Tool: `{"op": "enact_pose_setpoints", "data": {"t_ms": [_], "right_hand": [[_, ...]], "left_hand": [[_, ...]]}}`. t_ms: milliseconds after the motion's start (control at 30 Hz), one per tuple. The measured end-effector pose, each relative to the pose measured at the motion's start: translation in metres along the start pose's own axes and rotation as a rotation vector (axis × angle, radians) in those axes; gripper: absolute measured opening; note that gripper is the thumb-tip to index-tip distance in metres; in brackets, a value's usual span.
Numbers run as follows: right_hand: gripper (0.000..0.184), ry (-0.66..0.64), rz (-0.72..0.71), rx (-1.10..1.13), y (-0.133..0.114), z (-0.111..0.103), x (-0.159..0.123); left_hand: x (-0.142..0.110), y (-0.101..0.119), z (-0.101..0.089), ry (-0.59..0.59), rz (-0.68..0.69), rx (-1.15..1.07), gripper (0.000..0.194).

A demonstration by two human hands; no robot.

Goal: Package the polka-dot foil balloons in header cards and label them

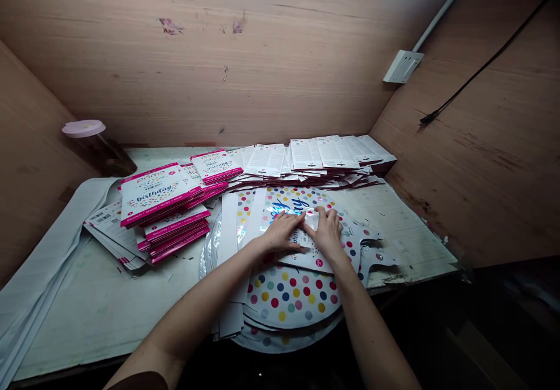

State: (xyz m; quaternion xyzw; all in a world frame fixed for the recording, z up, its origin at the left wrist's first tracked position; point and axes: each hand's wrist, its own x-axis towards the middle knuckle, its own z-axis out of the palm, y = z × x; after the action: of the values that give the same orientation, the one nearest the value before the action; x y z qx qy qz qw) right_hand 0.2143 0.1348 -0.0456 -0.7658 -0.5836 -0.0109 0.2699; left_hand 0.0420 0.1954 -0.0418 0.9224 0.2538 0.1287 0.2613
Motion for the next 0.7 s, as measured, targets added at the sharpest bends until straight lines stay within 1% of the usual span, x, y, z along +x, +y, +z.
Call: {"op": "enact_pose_setpoints", "data": {"t_ms": [67, 133, 200, 233, 300, 367, 400, 467, 533, 567, 633, 700], "right_hand": [[0.059, -0.013, -0.036, -0.020, 0.002, -0.007, -0.009], [0.067, -0.027, -0.082, -0.046, 0.004, -0.017, -0.025], [0.069, -0.037, -0.138, -0.057, 0.007, -0.026, -0.048], [0.067, -0.036, -0.169, -0.053, 0.008, -0.029, -0.061], [0.057, -0.027, -0.231, -0.041, 0.012, -0.030, -0.086], [0.046, 0.037, -0.248, -0.039, 0.015, -0.025, -0.104], [0.045, 0.085, -0.248, -0.032, 0.017, -0.022, -0.110], [0.052, 0.191, -0.228, 0.017, 0.020, -0.019, -0.115], [0.061, 0.288, -0.200, 0.097, 0.025, -0.023, -0.115], [0.064, 0.333, -0.173, 0.129, 0.028, -0.027, -0.113], [0.067, 0.398, -0.126, 0.159, 0.035, -0.039, -0.110], [0.066, 0.456, -0.085, 0.147, 0.036, -0.054, -0.107]], "left_hand": [[-0.001, -0.003, 0.000, 0.008, 0.006, -0.028, 0.113], [0.000, -0.006, -0.005, -0.003, 0.019, -0.051, 0.116], [0.003, -0.007, -0.016, -0.076, 0.020, -0.059, 0.117], [0.006, -0.006, -0.022, -0.126, 0.002, -0.050, 0.114], [0.016, 0.004, -0.035, -0.204, -0.071, -0.013, 0.095], [0.028, 0.021, -0.045, -0.197, -0.161, 0.034, 0.070], [0.035, 0.030, -0.049, -0.190, -0.198, 0.049, 0.062], [0.046, 0.045, -0.058, -0.166, -0.266, 0.044, 0.050], [0.045, 0.053, -0.074, -0.109, -0.322, -0.027, 0.040], [0.038, 0.054, -0.087, -0.053, -0.350, -0.057, 0.037], [0.008, 0.048, -0.123, 0.127, -0.425, -0.101, 0.033], [-0.038, 0.031, -0.167, 0.383, -0.540, -0.136, 0.029]]}}
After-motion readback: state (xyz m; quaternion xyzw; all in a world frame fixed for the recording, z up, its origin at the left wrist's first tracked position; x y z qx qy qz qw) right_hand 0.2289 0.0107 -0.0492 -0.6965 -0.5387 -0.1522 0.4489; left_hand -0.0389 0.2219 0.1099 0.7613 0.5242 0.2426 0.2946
